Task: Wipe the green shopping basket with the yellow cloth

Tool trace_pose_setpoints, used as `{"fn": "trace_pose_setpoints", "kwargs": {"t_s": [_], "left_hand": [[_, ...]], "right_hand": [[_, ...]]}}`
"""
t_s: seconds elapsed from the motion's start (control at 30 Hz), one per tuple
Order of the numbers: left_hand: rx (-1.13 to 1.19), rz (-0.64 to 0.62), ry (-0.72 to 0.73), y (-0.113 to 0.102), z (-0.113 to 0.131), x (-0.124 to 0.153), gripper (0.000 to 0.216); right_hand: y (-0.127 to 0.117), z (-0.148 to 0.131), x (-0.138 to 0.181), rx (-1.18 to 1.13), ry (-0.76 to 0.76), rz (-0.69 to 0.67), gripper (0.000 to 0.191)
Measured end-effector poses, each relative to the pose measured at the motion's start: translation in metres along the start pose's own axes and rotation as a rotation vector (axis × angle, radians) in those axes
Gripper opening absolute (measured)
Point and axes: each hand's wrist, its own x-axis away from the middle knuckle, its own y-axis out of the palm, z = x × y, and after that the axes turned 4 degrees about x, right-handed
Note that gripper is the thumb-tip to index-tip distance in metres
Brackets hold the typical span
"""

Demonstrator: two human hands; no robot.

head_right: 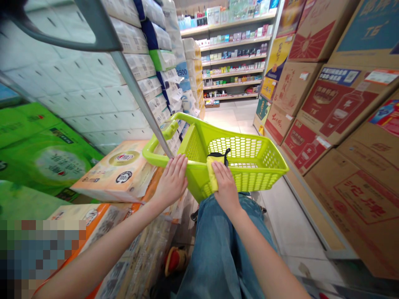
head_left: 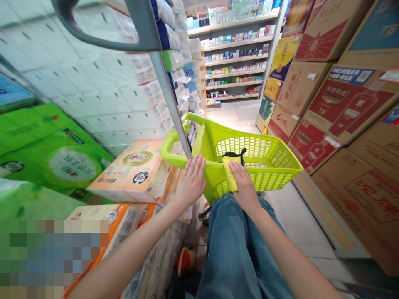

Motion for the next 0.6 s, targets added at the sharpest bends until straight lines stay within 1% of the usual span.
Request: {"fn": "trace_pose_setpoints", "kwargs": {"t_s": [0.2,0.3,0.37,0.43,0.5,0.6], "left_hand": [[0.000,0.000,-0.002,0.002,-0.001,0.000,0.065],[0.001,-0.002,-0.002,0.002,0.000,0.000,0.065],[0.003,0.001,-0.005,0.001,0.000,0.000,0.065],[0.004,0.006,-0.011,0.001,0.000,0.000,0.065],[0.002,0.012,-0.015,0.001,0.001,0.000,0.065],[0.000,0.026,-0.012,0.002,0.001,0.000,0.064]], "right_hand": [[-0.022,0.060,0.029,0.084,0.081,0.084,0.083],[-0.026,0.073,0.036,0.108,0.105,0.111,0.081],[-0.024,0.071,0.036,0.115,0.134,0.138,0.082],[-0.019,0.060,0.033,0.114,0.179,0.170,0.085],[-0.010,0.043,0.028,0.094,0.207,0.182,0.089],[0.006,0.004,0.012,0.011,0.174,0.149,0.091]]}}
